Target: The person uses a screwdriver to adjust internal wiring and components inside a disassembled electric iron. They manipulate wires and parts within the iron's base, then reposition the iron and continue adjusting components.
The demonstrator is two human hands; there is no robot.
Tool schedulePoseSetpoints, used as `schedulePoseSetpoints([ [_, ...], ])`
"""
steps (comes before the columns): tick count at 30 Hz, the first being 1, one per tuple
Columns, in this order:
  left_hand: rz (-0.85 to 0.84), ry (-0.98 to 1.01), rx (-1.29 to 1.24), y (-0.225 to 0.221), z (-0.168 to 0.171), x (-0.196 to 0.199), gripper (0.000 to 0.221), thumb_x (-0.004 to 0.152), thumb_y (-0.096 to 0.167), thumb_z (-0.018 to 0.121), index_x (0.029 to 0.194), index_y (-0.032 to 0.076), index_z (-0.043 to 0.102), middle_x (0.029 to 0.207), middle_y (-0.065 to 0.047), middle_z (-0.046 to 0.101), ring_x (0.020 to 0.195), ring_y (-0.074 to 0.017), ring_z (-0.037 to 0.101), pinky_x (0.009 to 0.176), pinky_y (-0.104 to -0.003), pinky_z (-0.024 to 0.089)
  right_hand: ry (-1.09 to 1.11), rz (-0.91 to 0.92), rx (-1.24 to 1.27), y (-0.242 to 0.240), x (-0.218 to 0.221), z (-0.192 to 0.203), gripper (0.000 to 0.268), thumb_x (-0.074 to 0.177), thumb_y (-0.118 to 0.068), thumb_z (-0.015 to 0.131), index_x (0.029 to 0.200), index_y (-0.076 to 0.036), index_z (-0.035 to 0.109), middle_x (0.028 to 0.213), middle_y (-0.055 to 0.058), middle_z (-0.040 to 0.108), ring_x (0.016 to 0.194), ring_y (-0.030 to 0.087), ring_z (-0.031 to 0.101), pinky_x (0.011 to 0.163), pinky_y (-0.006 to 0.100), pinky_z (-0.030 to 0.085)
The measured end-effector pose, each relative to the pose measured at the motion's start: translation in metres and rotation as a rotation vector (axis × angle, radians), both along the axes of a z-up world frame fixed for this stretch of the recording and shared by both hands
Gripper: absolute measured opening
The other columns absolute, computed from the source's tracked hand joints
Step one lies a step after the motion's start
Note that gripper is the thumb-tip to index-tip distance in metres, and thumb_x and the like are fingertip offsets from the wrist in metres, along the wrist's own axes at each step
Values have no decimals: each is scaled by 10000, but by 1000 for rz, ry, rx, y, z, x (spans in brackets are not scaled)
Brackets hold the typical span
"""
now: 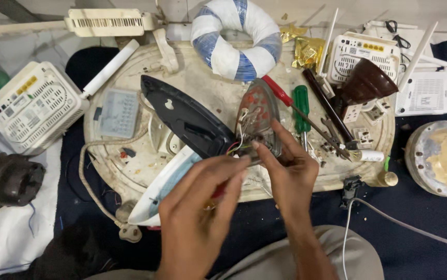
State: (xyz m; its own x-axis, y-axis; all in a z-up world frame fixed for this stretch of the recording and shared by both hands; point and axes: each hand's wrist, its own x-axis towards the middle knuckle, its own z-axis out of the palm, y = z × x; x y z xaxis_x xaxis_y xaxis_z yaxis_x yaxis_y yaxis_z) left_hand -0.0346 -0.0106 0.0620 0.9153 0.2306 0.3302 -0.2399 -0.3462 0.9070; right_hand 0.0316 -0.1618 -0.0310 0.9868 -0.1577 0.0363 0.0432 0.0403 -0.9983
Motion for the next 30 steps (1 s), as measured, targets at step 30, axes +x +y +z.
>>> schedulePoseSetpoints([
  [30, 53, 337, 278, -8, -60, 17, 162, 877, 124, 724, 1035, 96, 701, 944, -91, 747, 747, -324, 720, 598, -426, 543, 20, 164, -618, 10, -17, 10, 226, 865, -51, 760, 1090, -42, 739, 994, 67, 792, 738, 113, 749, 601, 247, 594],
])
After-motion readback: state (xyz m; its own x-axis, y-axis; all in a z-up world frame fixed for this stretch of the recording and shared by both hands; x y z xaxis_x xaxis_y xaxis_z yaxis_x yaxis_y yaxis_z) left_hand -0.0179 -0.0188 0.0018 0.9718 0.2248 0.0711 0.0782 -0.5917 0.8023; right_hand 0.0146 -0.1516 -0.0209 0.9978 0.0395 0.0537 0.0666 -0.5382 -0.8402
